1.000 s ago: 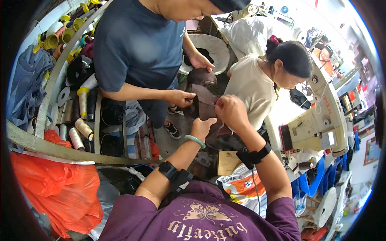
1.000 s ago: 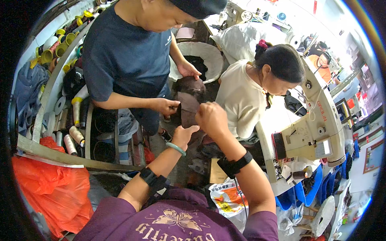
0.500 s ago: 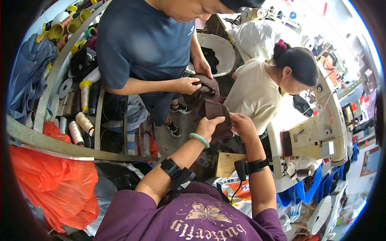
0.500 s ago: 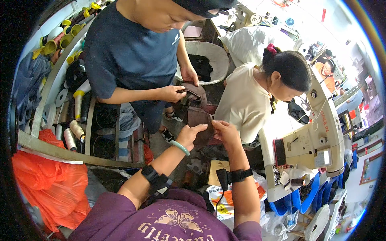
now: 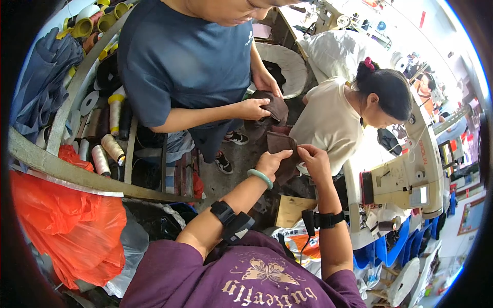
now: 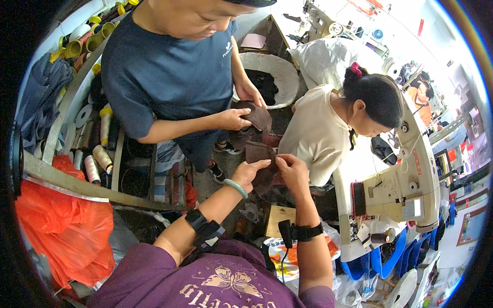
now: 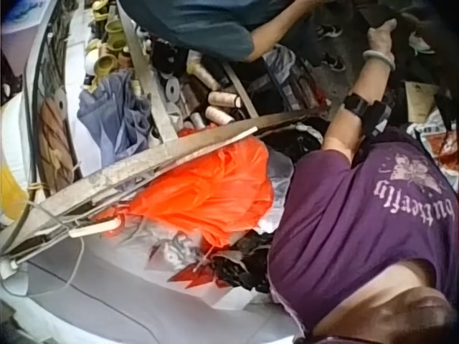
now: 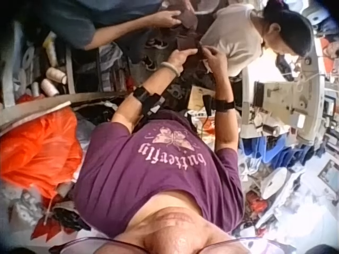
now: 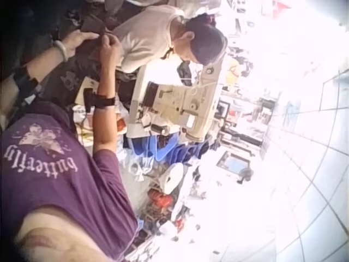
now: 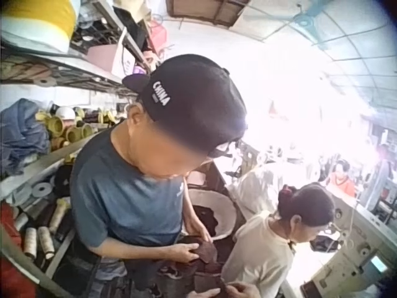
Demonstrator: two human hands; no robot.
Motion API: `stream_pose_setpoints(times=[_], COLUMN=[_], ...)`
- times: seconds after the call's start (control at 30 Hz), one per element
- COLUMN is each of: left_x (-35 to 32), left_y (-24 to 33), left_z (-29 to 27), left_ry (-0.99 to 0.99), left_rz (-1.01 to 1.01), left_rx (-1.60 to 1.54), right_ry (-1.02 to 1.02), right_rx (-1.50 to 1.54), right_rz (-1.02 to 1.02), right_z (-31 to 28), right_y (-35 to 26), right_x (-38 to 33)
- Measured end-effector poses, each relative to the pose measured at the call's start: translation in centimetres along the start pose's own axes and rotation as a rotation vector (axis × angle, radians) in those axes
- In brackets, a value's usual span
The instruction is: Inspecting and organizing brown leather shoe upper components in a factory setting.
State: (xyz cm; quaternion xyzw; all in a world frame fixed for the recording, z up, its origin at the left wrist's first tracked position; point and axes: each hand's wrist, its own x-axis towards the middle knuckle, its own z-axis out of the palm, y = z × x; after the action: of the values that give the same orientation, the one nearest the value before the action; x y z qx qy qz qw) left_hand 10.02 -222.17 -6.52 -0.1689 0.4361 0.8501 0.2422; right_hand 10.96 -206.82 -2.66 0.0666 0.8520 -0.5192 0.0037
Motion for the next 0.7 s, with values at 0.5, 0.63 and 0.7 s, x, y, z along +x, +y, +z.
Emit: stream_pose_setpoints(times=[0.5,0.63,0.7], left_x=[-1.2,-1.6,-1.7], left_y=[-0.4,-0.2,-0.1], left_z=[-0.3,-0.2,-0.3], left_ry=[-0.11,-0.189,-0.2], left_rz=[0.005,-0.041,-0.071], left_rx=[-0.065,-0.057,-0.022], right_ry=[0.124,-0.088,-0.096], right_rx=[0.057,0.515,0.598], right_rz=[0.029,0.277,0.285], right_z=[-1.0,-0.6,-0.4], right_y=[-0.7,0.8,1.2], right_x=[-1.3,-2.1,-2.3])
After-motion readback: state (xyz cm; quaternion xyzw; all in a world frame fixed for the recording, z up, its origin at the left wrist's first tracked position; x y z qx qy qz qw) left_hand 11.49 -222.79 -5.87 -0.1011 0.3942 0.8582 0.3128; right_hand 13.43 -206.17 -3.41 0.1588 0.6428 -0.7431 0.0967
